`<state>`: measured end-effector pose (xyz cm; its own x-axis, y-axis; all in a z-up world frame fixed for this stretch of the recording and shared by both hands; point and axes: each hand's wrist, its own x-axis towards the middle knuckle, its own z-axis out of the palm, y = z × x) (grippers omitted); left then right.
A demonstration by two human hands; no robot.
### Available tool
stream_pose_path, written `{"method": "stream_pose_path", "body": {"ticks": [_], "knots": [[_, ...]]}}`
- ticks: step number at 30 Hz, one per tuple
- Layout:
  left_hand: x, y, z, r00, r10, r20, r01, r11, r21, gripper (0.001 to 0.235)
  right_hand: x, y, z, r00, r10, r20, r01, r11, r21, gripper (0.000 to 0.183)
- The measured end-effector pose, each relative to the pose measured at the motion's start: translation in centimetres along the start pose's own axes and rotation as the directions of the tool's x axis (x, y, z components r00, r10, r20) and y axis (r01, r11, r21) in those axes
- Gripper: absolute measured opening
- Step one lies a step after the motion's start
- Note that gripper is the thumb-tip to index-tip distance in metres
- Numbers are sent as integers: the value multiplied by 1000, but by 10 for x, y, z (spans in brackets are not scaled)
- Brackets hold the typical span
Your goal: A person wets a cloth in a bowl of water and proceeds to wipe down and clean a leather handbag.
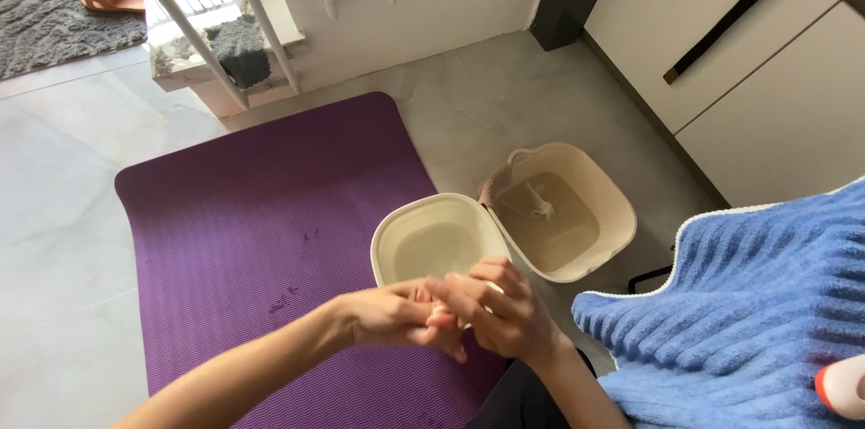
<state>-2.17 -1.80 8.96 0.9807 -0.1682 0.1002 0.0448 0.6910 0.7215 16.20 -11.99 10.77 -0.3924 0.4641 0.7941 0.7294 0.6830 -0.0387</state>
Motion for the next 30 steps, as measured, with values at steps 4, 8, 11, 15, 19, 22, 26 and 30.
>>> {"method": "stream_pose_path", "body": {"ticks": [4, 8, 11, 15, 19, 22, 26, 30], "knots": [[-13, -5, 3, 998, -36, 53, 42, 992, -122, 21, 16, -18, -4, 993, 90, -76, -68, 966, 251, 25], [-19, 8, 11, 995, -42, -95, 34, 996, -80, 23, 19, -21, 0, 936, 351, -6, -320, 862, 393, 23], [-20, 19, 15, 958, -60, -279, 45, 997, -59, 20, 14, -17, 10, 909, 416, 16, -394, 848, 353, 24], [-15, 6, 10, 848, 29, -529, 125, 959, 253, 26, 3, -12, 14, 900, 426, 98, -434, 848, 303, 34], [-15, -1, 5, 781, -12, -624, 152, 973, 173, 24, -7, -8, 12, 909, 334, 249, -383, 905, 184, 41], [-16, 2, 13, 799, -197, -568, 212, 976, -40, 28, -11, -8, 8, 919, 218, 327, -246, 968, 46, 46], [-19, 6, 28, 872, -185, -454, 192, 981, -32, 28, -16, -11, 5, 957, 149, 249, -172, 983, 71, 40], [-32, -15, 23, 974, -88, -210, 41, 975, -218, 9, -28, -5, 5, 986, -9, 164, -10, 993, 114, 37]]}}
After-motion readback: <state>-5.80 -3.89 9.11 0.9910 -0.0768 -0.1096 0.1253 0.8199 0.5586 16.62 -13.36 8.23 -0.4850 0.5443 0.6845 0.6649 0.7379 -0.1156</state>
